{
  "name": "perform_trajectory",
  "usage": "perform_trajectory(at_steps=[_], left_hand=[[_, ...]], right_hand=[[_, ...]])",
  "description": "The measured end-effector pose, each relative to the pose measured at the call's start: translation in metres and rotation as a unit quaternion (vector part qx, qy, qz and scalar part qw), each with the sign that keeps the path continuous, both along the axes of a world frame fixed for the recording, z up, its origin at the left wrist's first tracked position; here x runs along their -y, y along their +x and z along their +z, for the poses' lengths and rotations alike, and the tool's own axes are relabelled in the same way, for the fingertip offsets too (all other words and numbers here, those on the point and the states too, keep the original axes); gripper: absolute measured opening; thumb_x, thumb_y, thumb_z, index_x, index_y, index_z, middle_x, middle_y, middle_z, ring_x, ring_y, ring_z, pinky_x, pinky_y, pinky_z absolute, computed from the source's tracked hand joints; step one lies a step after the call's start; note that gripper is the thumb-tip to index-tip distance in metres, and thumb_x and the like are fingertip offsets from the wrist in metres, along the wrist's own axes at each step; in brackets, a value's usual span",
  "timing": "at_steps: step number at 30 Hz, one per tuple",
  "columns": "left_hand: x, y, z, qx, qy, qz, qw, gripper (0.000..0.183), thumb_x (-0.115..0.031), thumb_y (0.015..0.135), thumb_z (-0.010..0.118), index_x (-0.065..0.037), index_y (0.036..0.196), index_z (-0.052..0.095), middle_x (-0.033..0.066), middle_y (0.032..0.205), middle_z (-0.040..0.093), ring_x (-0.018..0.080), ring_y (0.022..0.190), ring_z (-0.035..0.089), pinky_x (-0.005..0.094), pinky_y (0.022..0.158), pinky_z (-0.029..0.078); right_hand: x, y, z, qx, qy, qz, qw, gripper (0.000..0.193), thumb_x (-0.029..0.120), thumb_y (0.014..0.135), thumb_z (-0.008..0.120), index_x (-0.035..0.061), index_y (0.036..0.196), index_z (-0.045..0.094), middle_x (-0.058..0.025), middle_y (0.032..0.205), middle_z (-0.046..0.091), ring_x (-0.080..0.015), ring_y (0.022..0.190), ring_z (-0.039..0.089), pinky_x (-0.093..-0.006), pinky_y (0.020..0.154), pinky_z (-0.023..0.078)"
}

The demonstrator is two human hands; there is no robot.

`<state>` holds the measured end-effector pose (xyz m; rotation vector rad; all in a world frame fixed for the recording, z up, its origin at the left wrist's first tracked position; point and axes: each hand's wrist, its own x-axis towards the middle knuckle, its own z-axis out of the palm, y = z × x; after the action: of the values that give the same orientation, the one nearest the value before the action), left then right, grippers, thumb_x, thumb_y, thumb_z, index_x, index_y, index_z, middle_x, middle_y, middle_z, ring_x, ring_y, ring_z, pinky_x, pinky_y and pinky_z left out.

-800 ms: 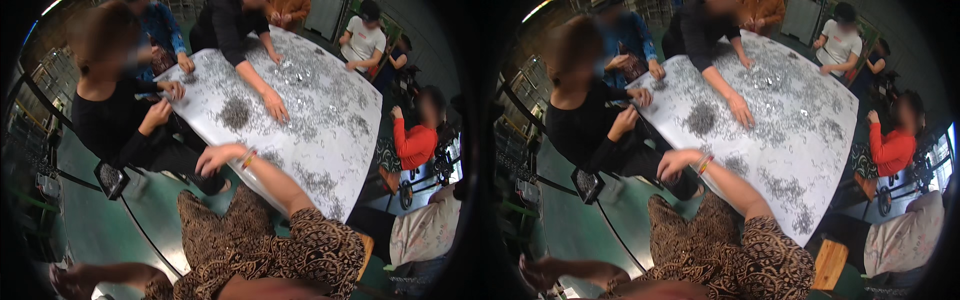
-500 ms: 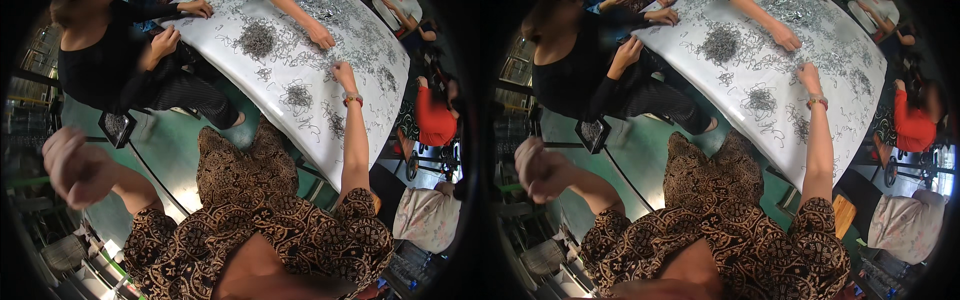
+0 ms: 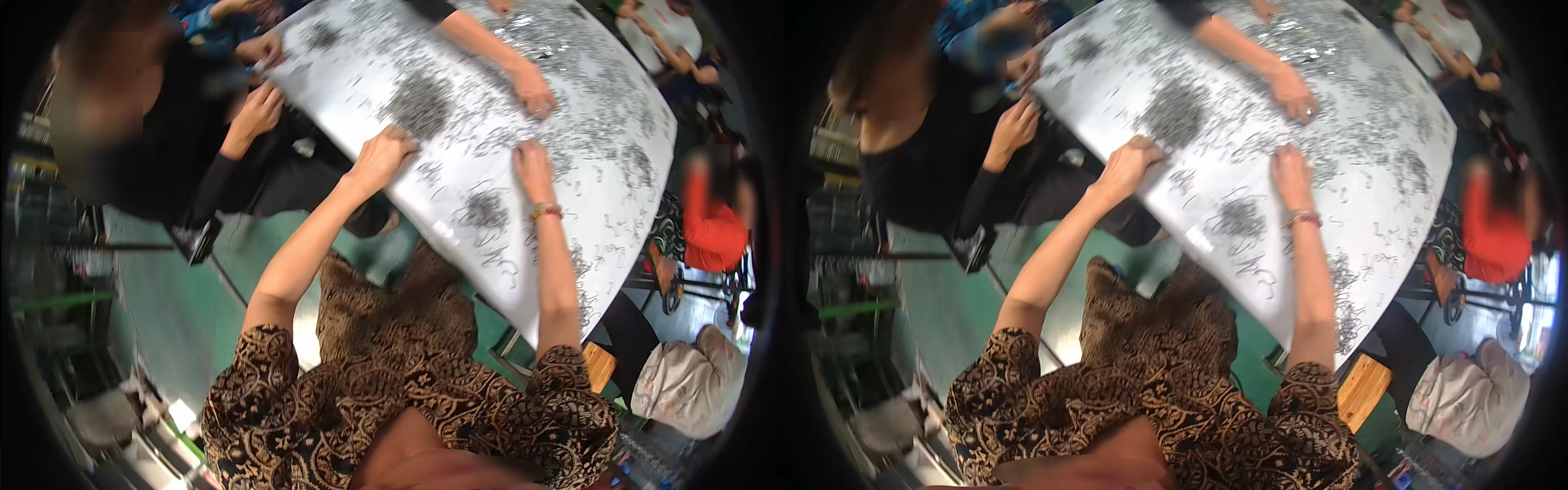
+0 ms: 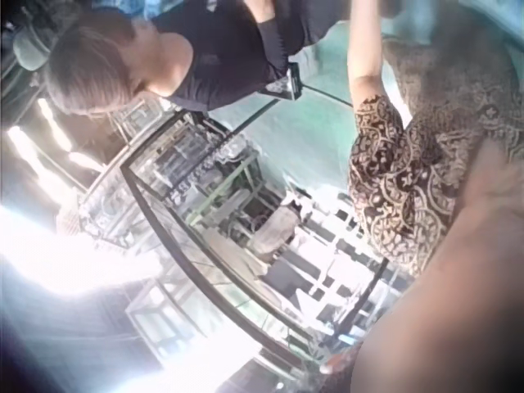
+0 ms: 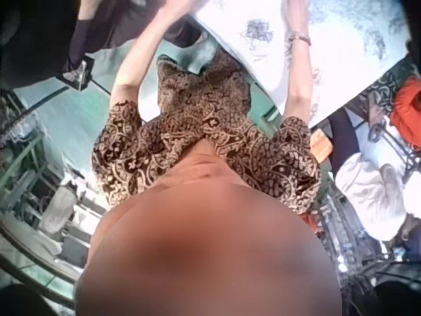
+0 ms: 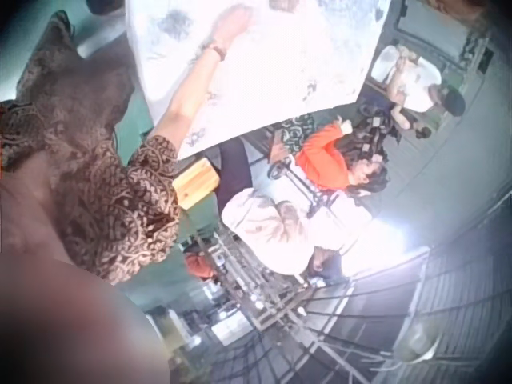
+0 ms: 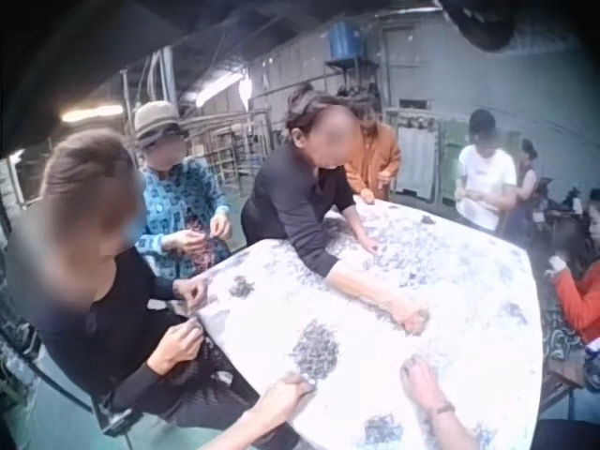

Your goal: The person sits at a table with several others and repeatedly picks up small metal paperclips, linking them together by hand to form chains. The person occasionally lifts the assembled chain to check its length before continuing to add more clips.

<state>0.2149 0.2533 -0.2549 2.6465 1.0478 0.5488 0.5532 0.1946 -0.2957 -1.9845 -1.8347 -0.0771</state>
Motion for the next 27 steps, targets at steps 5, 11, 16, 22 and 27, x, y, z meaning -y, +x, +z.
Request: perform_trajectory(at_steps=[5,11,16,22,27], left_hand=[[-0.039,0.026,-0.009,-0.101,0.132,-0.099,0.981,0.011,-0.005,0.077,0.057,-0.001,0.085,0.064,0.0156,0.105,0.058,0.0328,0.103,0.057,0.0385,0.079,0.055],[-0.05,0.038,0.01,-0.053,0.051,-0.076,0.994,0.006,-0.008,0.084,0.06,-0.004,0.086,0.064,0.013,0.093,0.06,0.0324,0.092,0.059,0.0408,0.073,0.053],[-0.072,0.042,0.036,0.214,0.043,0.054,0.974,0.012,-0.01,0.082,0.068,-0.002,0.091,0.065,0.0169,0.086,0.066,0.0365,0.079,0.064,0.043,0.071,0.05],[-0.077,0.026,0.014,0.031,0.012,0.017,0.999,0.011,-0.01,0.084,0.064,0.0,0.09,0.064,0.0225,0.086,0.064,0.0411,0.084,0.061,0.048,0.073,0.048],[-0.076,0.01,0.007,0.098,-0.006,0.045,0.994,0.013,-0.01,0.085,0.065,0.002,0.09,0.066,0.0224,0.081,0.064,0.0381,0.076,0.063,0.0424,0.069,0.049]], right_hand=[[0.009,-0.012,0.018,-0.301,0.123,-0.074,0.943,0.012,0.008,0.077,0.063,-0.0002,0.07,0.059,-0.0134,0.067,0.063,-0.0184,0.064,0.061,-0.0341,0.06,0.051],[0.017,-0.002,0.034,-0.679,0.031,-0.055,0.732,0.009,-0.003,0.082,0.063,-0.0019,0.075,0.057,-0.0147,0.077,0.067,-0.0166,0.059,0.064,-0.0264,0.051,0.053],[0.019,-0.003,0.024,-0.709,0.048,-0.043,0.702,0.015,0.001,0.083,0.066,-0.0076,0.095,0.064,-0.0106,0.078,0.066,-0.0153,0.063,0.064,-0.0269,0.057,0.052],[0.022,-0.007,0.023,-0.739,0.022,-0.06,0.67,0.028,-0.003,0.091,0.053,-0.014,0.117,0.057,-0.0159,0.093,0.066,-0.0203,0.077,0.065,-0.0303,0.074,0.055],[0.022,-0.021,0.036,-0.735,0.02,-0.042,0.676,0.022,-0.006,0.092,0.054,-0.0128,0.112,0.055,-0.0225,0.099,0.065,-0.0273,0.085,0.069,-0.0303,0.079,0.058]])
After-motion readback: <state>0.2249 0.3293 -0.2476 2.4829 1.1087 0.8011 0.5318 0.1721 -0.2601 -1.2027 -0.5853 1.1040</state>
